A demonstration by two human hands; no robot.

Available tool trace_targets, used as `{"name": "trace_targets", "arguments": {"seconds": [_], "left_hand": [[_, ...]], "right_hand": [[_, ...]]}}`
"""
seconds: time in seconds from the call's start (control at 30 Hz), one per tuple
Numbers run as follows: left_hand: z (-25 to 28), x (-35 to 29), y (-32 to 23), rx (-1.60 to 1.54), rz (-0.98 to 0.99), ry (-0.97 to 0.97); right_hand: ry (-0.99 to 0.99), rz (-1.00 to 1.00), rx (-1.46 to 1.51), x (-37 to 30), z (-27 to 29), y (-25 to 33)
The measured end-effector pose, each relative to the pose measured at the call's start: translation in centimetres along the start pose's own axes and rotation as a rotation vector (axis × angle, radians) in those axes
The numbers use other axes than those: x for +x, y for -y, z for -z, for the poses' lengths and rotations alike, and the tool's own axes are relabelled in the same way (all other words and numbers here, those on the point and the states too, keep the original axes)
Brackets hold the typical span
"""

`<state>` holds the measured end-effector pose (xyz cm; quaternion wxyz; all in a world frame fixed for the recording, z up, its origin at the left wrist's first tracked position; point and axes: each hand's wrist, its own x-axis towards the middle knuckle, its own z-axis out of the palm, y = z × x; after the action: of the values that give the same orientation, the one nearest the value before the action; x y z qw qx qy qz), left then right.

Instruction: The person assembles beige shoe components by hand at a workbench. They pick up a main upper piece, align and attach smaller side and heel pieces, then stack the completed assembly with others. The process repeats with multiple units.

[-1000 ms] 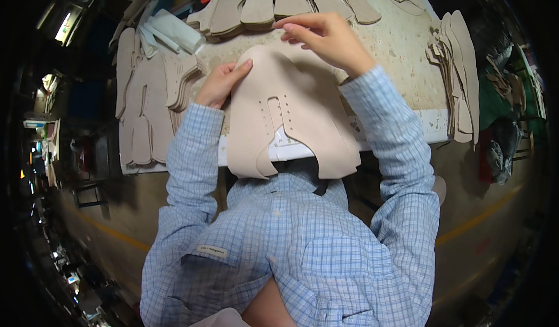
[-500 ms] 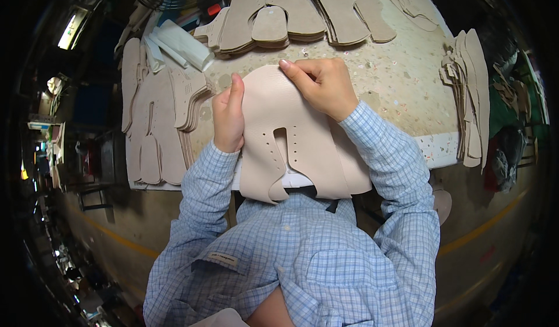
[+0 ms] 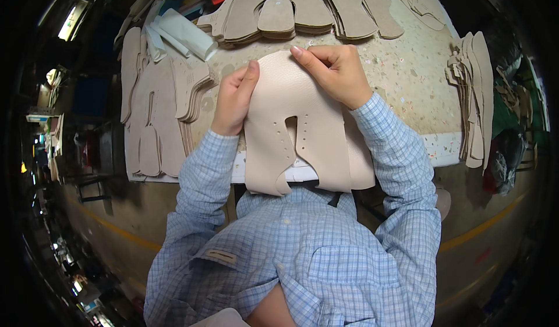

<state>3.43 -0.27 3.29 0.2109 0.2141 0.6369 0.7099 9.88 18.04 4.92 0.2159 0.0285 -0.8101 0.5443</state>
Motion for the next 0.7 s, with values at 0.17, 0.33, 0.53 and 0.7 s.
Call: {"name": "trace_targets", "arguments": {"seconds": [0.17,0.33,0.53,0.7], "left_hand": [[0.3,0.6,-1.5,0.006,-0.006,0.345],[0.2,0.6,-1.3,-0.007,0.024,0.265],[0.5,0.7,-0.3,0.11,0.121,0.228],[0.3,0.4,-0.2,0.125,0.127,0.174]], "right_hand": [[0.064,0.123,-0.305,-0.3,-0.6,0.3],[-0.08,0.149,-0.498,0.2,-0.7,0.4],[0.136,0.07,-0.209,0.6,-1.1,0.5],[0.04,0.034,-0.338,0.3,-2.6,0.7]]}}
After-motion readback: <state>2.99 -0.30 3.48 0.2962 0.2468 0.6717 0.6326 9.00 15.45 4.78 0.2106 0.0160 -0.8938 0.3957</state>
